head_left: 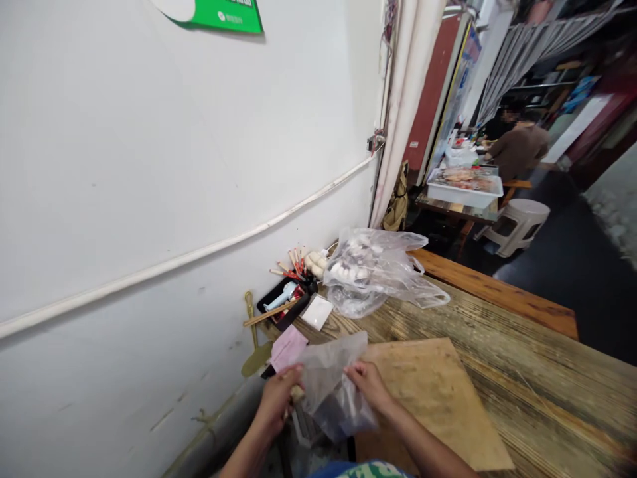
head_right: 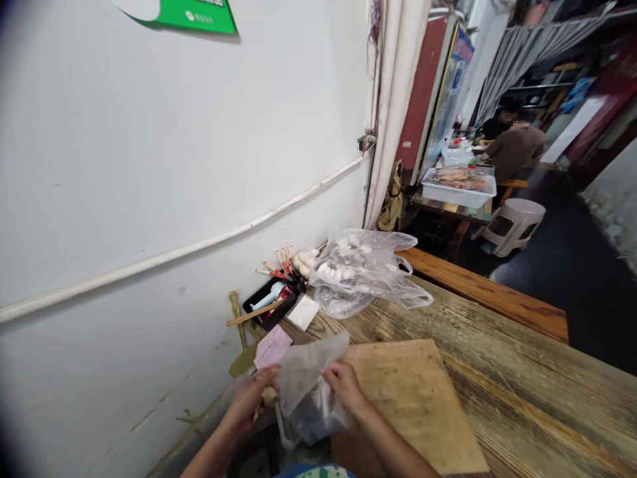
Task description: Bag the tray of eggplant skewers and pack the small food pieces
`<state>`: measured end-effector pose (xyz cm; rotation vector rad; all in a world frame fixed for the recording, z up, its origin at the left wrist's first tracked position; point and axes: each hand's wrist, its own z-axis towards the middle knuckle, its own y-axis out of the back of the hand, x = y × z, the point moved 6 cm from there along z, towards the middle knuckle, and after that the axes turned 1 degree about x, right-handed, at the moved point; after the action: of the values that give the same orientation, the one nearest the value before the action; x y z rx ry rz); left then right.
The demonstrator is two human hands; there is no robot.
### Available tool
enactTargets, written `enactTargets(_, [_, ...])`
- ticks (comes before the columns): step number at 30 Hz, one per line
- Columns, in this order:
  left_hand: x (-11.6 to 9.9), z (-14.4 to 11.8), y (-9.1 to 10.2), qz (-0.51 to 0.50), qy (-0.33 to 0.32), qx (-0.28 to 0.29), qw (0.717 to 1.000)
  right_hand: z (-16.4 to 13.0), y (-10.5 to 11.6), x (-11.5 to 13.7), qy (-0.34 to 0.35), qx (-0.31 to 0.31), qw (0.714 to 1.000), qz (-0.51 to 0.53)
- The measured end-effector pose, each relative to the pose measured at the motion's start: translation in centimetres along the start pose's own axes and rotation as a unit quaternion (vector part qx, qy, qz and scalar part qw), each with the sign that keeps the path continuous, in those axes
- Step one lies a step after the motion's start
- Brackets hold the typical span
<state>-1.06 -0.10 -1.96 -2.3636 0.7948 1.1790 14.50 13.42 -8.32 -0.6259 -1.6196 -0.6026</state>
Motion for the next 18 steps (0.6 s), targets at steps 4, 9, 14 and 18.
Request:
enactTargets(4, [2.5, -1.7, -4.7, 0.207, -0.001, 0.129, 0.970, -0.4, -2.7, 1.3, 0.020, 0.055, 0.997, -0.046])
enactTargets(9, [2.7, -2.3, -5.4, 0.154, 0.055, 0.179, 0.970, -1.1, -2.8, 1.6, 0.004, 0.098, 0.994, -0.055])
enactTargets(14, [1.2, -3.7, -3.3, -0.143, 0.056, 0.260, 0.953, -0.1, 1.4, 0.4, -0.028, 0.037, 0.999, -0.027])
enactTargets(18, [2.4, -4.8, 0.5, -0.137, -0.006, 0.284, 0.949, 0.7, 5.1, 0.1, -0.050, -0.037, 0.998, 0.013])
